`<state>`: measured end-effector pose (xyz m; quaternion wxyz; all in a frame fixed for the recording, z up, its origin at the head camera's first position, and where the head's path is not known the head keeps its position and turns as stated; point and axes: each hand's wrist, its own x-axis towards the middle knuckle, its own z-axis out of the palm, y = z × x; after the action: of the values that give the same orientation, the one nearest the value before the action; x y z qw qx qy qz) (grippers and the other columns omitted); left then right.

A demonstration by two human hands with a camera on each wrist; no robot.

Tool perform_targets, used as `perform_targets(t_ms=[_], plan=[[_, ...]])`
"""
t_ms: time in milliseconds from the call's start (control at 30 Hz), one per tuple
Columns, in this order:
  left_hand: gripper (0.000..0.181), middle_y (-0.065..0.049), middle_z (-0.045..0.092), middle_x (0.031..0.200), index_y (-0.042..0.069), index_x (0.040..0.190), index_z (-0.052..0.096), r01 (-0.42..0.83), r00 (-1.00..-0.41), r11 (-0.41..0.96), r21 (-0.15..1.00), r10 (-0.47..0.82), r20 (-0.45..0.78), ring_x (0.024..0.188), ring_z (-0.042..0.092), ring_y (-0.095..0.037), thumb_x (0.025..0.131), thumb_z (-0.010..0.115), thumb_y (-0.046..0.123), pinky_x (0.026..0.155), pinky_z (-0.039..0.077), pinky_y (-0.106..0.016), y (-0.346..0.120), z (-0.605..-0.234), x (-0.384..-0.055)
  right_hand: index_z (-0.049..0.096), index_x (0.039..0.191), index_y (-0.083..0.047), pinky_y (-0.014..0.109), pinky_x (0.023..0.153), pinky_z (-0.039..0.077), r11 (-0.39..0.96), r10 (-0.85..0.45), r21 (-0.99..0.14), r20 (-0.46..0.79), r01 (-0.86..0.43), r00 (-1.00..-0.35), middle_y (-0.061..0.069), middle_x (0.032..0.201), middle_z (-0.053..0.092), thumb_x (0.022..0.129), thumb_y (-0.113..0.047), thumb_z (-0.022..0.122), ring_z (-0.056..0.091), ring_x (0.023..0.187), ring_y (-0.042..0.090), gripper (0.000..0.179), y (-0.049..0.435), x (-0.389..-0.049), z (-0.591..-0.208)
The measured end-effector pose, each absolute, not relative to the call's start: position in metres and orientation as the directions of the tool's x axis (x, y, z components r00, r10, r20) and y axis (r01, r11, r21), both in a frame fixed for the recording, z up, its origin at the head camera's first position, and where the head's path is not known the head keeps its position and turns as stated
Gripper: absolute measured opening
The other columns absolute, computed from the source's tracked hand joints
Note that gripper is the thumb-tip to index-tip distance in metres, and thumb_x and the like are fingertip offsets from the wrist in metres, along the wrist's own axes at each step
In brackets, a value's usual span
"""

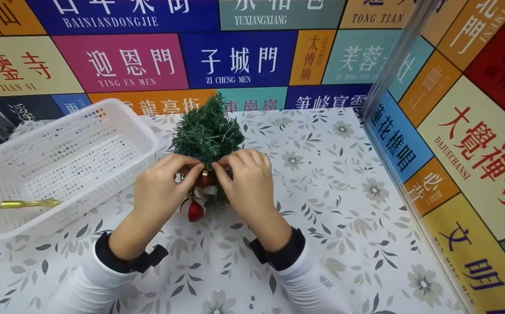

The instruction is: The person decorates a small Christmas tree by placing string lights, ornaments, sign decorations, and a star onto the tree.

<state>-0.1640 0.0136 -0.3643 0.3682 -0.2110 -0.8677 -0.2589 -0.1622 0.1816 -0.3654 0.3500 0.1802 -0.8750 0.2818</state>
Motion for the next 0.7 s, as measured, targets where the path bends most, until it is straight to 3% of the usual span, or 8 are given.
perform_targets(t_ms=[233, 700], plan=[[0.013, 0.003, 0.071, 0.081, 0.015, 0.085, 0.072, 0.529, -0.631, 0.804, 0.272, 0.158, 0.76, 0.065, 0.066, -0.014, 0.088, 0.07, 0.027, 0.054, 0.052, -0.025, 0.0148, -0.3665, -0.1679, 0.069, 0.08, -0.005, 0.049, 0.086, 0.046, 0.82, -0.108, -0.341, 0.696, -0.459, -0.71, 0.008, 0.082, 0.069, 0.083, -0.015, 0.075, 0.061, 0.087, 0.028, 0.012, 0.1773, -0.1637, -0.3661], [0.008, 0.003, 0.069, 0.078, 0.016, 0.083, 0.07, 0.52, -0.6, 0.831, 0.197, 0.191, 0.777, 0.061, 0.064, -0.015, 0.084, 0.073, 0.024, 0.052, 0.051, -0.025, 0.0167, -0.3662, -0.1647, 0.069, 0.076, -0.005, 0.048, 0.086, 0.044, 0.856, -0.148, -0.246, 0.726, -0.455, -0.671, 0.007, 0.08, 0.068, 0.08, -0.016, 0.078, 0.059, 0.089, 0.03, 0.014, 0.1761, -0.1608, -0.3702]])
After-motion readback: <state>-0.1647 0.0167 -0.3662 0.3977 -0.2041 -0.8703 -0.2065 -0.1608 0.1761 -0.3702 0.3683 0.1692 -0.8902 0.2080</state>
